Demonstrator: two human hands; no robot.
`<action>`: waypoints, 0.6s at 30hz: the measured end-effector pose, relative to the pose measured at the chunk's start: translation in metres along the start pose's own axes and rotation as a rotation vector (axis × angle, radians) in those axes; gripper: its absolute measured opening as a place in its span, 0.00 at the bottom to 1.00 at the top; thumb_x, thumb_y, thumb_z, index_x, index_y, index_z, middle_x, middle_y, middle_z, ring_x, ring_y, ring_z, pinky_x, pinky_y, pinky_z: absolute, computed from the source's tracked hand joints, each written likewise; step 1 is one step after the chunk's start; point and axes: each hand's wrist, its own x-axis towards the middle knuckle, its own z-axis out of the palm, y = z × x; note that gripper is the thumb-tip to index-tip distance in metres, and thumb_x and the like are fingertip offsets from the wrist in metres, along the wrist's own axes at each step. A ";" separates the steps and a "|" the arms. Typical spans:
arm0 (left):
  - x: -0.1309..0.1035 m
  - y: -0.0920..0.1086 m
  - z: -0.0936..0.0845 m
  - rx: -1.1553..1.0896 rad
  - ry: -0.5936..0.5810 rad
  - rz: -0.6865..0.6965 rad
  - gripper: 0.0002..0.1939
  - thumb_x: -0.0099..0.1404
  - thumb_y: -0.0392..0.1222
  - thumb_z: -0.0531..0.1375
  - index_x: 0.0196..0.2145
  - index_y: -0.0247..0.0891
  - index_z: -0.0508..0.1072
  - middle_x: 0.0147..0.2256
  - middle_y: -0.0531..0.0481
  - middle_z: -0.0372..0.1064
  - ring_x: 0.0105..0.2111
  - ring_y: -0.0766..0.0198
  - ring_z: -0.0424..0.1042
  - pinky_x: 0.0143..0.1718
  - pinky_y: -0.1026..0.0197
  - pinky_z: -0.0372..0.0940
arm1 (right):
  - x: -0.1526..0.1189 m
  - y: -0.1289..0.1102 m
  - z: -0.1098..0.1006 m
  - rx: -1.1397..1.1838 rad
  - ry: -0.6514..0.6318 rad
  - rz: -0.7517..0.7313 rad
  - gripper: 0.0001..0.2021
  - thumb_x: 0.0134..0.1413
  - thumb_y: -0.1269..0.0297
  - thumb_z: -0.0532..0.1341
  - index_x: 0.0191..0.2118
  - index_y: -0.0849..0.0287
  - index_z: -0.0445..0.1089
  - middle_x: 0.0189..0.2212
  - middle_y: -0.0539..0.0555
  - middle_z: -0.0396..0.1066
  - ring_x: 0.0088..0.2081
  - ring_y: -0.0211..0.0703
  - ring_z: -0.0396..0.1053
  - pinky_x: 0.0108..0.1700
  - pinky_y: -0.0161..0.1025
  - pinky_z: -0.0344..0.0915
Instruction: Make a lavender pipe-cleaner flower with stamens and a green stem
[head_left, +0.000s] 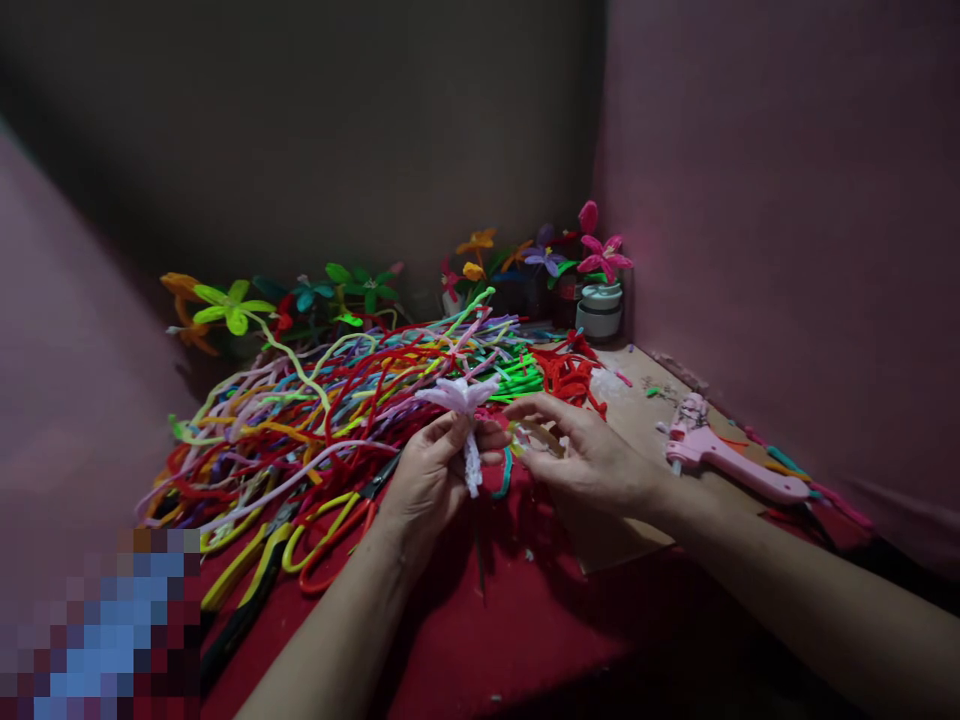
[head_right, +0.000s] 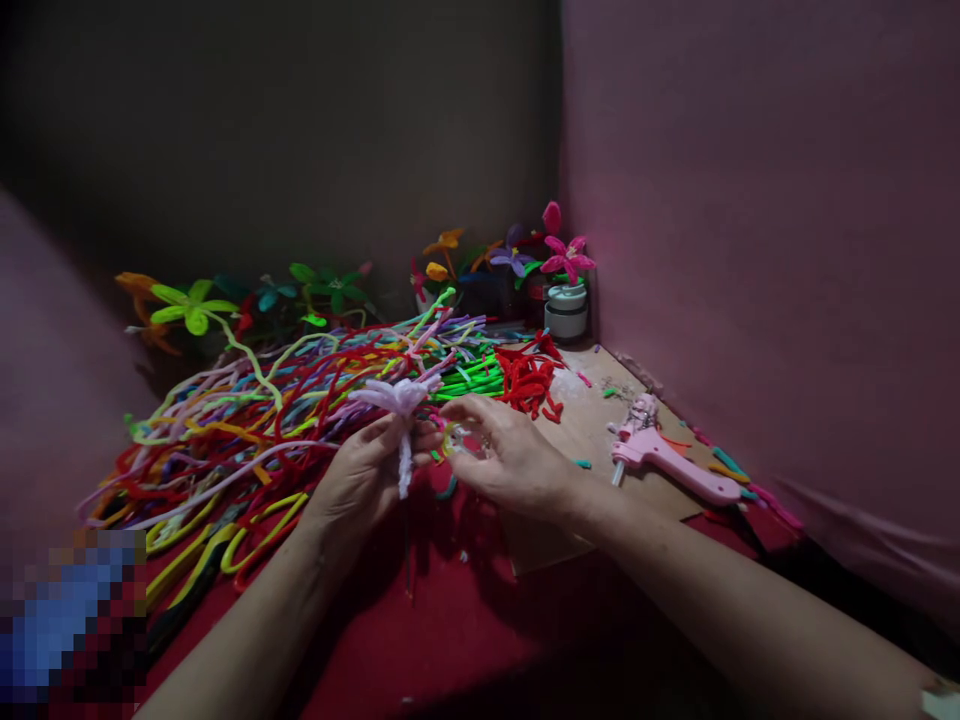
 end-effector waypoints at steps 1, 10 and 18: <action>0.000 0.000 0.000 -0.007 0.002 0.005 0.07 0.51 0.36 0.65 0.28 0.29 0.72 0.25 0.44 0.74 0.24 0.59 0.75 0.24 0.64 0.71 | 0.002 0.001 0.000 0.019 -0.018 -0.020 0.17 0.47 0.73 0.55 0.45 0.59 0.65 0.42 0.54 0.69 0.42 0.40 0.66 0.44 0.38 0.61; -0.002 -0.003 0.003 -0.074 0.001 0.055 0.08 0.48 0.35 0.67 0.26 0.30 0.74 0.24 0.45 0.74 0.28 0.58 0.75 0.36 0.56 0.71 | 0.013 0.007 0.000 0.058 -0.173 0.185 0.11 0.49 0.74 0.50 0.30 0.61 0.70 0.26 0.49 0.67 0.30 0.37 0.64 0.37 0.36 0.59; -0.002 0.004 0.008 -0.066 0.071 0.070 0.04 0.50 0.32 0.64 0.24 0.29 0.73 0.23 0.44 0.73 0.26 0.60 0.74 0.33 0.58 0.71 | 0.015 0.016 0.012 0.497 -0.185 0.167 0.07 0.51 0.63 0.57 0.29 0.61 0.65 0.26 0.48 0.64 0.28 0.33 0.59 0.33 0.33 0.56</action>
